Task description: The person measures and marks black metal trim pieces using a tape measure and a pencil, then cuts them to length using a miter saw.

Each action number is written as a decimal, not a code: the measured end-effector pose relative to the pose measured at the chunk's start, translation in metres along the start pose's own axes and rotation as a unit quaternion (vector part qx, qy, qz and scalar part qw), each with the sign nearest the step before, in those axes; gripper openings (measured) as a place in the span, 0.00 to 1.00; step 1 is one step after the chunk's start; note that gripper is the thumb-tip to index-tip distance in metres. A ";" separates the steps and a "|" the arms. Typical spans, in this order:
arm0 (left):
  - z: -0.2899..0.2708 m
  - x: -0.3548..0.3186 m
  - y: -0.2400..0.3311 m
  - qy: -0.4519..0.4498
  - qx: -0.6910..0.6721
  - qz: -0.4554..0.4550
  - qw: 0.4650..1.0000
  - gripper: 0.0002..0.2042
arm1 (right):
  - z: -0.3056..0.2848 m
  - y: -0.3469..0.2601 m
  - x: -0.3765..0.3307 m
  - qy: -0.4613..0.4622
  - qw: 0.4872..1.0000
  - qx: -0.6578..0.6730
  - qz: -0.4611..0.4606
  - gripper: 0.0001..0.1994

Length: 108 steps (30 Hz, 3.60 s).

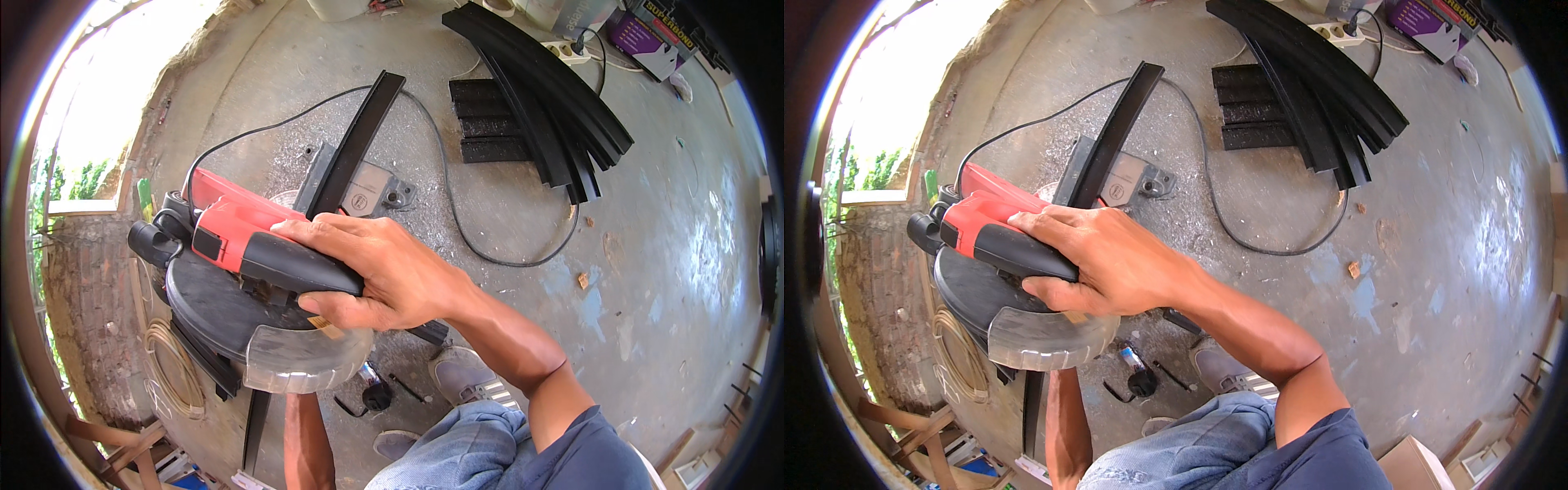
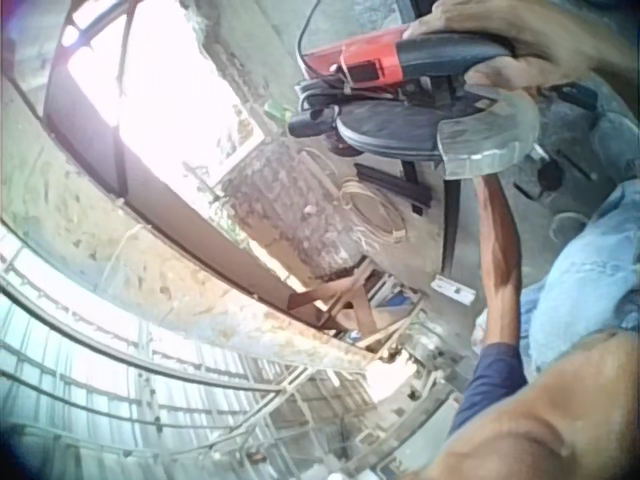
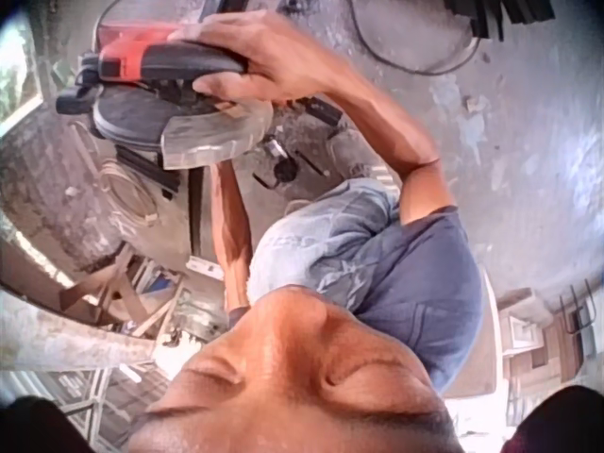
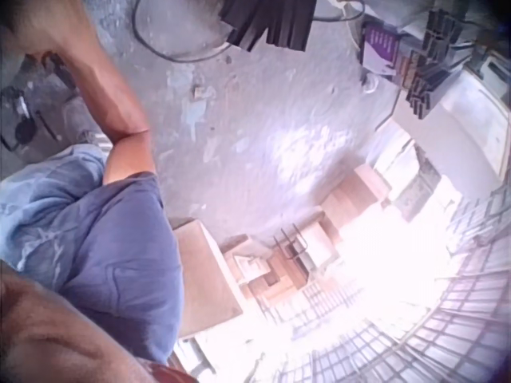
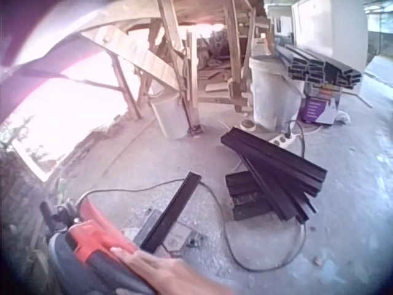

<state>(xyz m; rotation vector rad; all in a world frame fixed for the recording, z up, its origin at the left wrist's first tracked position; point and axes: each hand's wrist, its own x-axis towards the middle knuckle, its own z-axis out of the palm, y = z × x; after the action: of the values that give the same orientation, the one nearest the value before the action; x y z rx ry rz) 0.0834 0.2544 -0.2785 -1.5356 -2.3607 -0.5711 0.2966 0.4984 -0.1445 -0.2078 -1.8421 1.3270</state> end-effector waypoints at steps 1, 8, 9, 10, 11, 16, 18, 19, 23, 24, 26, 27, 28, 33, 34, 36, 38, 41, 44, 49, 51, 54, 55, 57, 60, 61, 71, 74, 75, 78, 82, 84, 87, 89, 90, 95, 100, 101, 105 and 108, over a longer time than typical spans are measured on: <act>-0.001 0.002 -0.002 0.001 -0.002 0.000 1.000 0.19 | 0.000 0.001 0.000 0.004 1.000 0.004 -0.008 0.33; -0.003 0.005 -0.002 -0.005 0.006 -0.001 1.000 0.20 | 0.002 0.001 0.001 0.016 1.000 0.004 -0.027 0.32; -0.002 0.005 -0.002 -0.006 0.005 -0.001 1.000 0.20 | 0.002 0.001 0.001 0.012 1.000 0.006 -0.017 0.32; -0.001 0.005 -0.002 -0.008 0.005 -0.002 1.000 0.20 | 0.002 0.001 0.000 0.007 1.000 0.007 -0.008 0.32; 0.000 0.006 -0.001 -0.008 0.005 -0.001 1.000 0.20 | 0.002 0.001 0.000 0.007 1.000 0.008 -0.009 0.32; 0.000 0.007 0.000 -0.007 0.006 -0.003 1.000 0.20 | 0.003 0.001 0.001 0.014 1.000 0.005 -0.020 0.31; -0.001 0.009 0.000 -0.007 0.005 -0.002 1.000 0.20 | 0.000 -0.004 0.002 0.002 1.000 0.008 0.000 0.30; -0.001 0.009 -0.001 -0.006 0.007 -0.002 1.000 0.20 | -0.001 -0.006 0.002 -0.009 1.000 0.011 0.020 0.30; 0.000 0.012 0.000 -0.007 0.006 -0.001 1.000 0.20 | -0.001 -0.004 0.002 -0.007 1.000 -0.002 0.012 0.30; -0.001 0.013 0.000 -0.006 0.005 -0.001 1.000 0.20 | 0.000 -0.002 0.002 -0.001 1.000 0.001 -0.001 0.30; 0.001 0.014 0.001 -0.005 0.005 0.000 1.000 0.20 | 0.001 0.001 0.001 0.004 1.000 0.002 -0.014 0.31; 0.001 0.014 0.001 -0.006 0.004 0.000 1.000 0.20 | 0.002 0.003 0.002 0.006 1.000 0.004 -0.019 0.31; 0.001 0.014 0.001 -0.006 0.004 0.000 1.000 0.20 | 0.002 0.003 0.002 0.007 1.000 0.006 -0.024 0.31; 0.002 0.013 0.002 -0.007 0.004 -0.003 1.000 0.21 | -0.001 -0.005 0.003 -0.006 1.000 0.015 0.014 0.29; 0.002 0.013 0.002 -0.006 0.004 -0.003 1.000 0.21 | -0.001 -0.005 0.004 -0.011 1.000 0.018 0.019 0.29; 0.002 0.014 0.002 -0.006 0.004 -0.004 1.000 0.21 | -0.001 -0.002 0.002 -0.012 1.000 0.008 0.007 0.30; 0.003 0.014 0.003 -0.005 0.002 -0.003 1.000 0.21 | -0.001 0.001 0.001 -0.012 1.000 -0.001 -0.007 0.31; 0.003 0.016 0.004 -0.004 0.001 -0.004 1.000 0.21 | -0.002 0.000 -0.001 -0.009 1.000 -0.009 -0.013 0.31; 0.001 0.016 0.002 -0.002 0.003 -0.004 1.000 0.21 | -0.003 -0.004 0.002 -0.028 0.999 0.002 0.019 0.32; 0.002 0.018 0.001 0.004 0.001 -0.003 1.000 0.21 | -0.001 0.000 0.003 -0.026 0.999 -0.029 -0.004 0.33; 0.002 0.020 0.001 0.006 0.001 -0.002 1.000 0.21 | -0.001 -0.004 0.003 -0.021 0.999 -0.032 0.004 0.34; 0.004 0.021 0.000 0.012 -0.004 0.000 1.000 0.22 | -0.005 -0.015 0.006 -0.035 0.998 -0.045 0.025 0.34; 0.006 0.021 0.001 0.014 -0.004 -0.001 1.000 0.22 | -0.006 -0.018 0.007 -0.053 0.996 -0.056 0.038 0.33; 0.009 0.022 0.001 0.020 -0.010 0.005 1.000 0.22 | -0.006 -0.020 0.006 -0.039 0.996 -0.080 0.020 0.31; 0.008 0.018 -0.004 0.028 -0.007 0.004 1.000 0.22 | -0.002 -0.036 0.015 -0.024 0.993 -0.109 0.026 0.26; 0.010 0.016 -0.007 0.033 -0.008 0.006 0.999 0.22 | -0.001 -0.042 0.020 -0.022 0.991 -0.121 0.054 0.22; 0.003 0.039 0.025 -0.103 0.019 -0.035 0.994 0.16 | 0.009 -0.053 0.053 -0.029 0.981 -0.079 0.174 0.20; 0.000 0.036 0.015 -0.095 0.042 -0.044 0.994 0.18 | 0.025 -0.054 0.057 -0.011 0.964 0.037 0.263 0.25; -0.006 0.035 0.015 -0.105 0.046 -0.054 0.992 0.18 | 0.025 -0.049 0.054 -0.024 0.957 0.064 0.281 0.30; -0.008 0.028 0.011 -0.123 0.075 -0.059 0.988 0.19 | 0.032 -0.052 0.062 -0.021 0.944 0.051 0.325 0.33; 0.003 0.030 0.020 -0.122 0.057 -0.067 0.989 0.19 | 0.025 -0.054 0.072 -0.004 0.938 0.103 0.332 0.32; 0.010 0.030 0.021 -0.106 0.053 -0.070 0.991 0.19 | 0.024 -0.056 0.076 -0.013 0.939 0.103 0.329 0.32; 0.015 0.027 0.022 -0.103 0.050 -0.075 0.991 0.19 | 0.025 -0.056 0.080 -0.001 0.925 0.131 0.357 0.33; 0.018 0.023 0.022 -0.107 0.044 -0.082 0.990 0.19 | 0.028 -0.057 0.082 -0.017 0.931 0.108 0.348 0.33; 0.013 0.025 0.024 -0.107 0.052 -0.080 0.990 0.20 | 0.028 -0.058 0.083 -0.002 0.933 0.106 0.343 0.33; 0.014 0.028 0.022 -0.099 0.041 -0.090 0.990 0.20 | 0.023 -0.051 0.084 -0.002 0.926 0.131 0.354 0.34; 0.017 0.027 0.020 -0.081 0.039 -0.083 0.993 0.20 | 0.031 -0.058 0.093 0.019 0.930 0.115 0.350 0.35; 0.014 0.027 0.020 -0.075 0.041 -0.079 0.993 0.20 | 0.033 -0.060 0.097 0.020 0.927 0.117 0.357 0.35; 0.013 0.025 0.023 -0.058 0.038 -0.071 0.995 0.20 | 0.025 -0.061 0.096 0.004 0.931 0.087 0.356 0.35; 0.010 0.030 0.021 -0.066 0.037 -0.080 0.994 0.20 | 0.026 -0.060 0.098 0.002 0.930 0.082 0.360 0.35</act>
<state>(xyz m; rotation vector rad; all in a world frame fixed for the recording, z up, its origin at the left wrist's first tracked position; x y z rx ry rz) 0.0903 0.2905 -0.2713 -1.4019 -2.5904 -0.4217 0.2349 0.5096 -0.0448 -0.8580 -1.6956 1.9542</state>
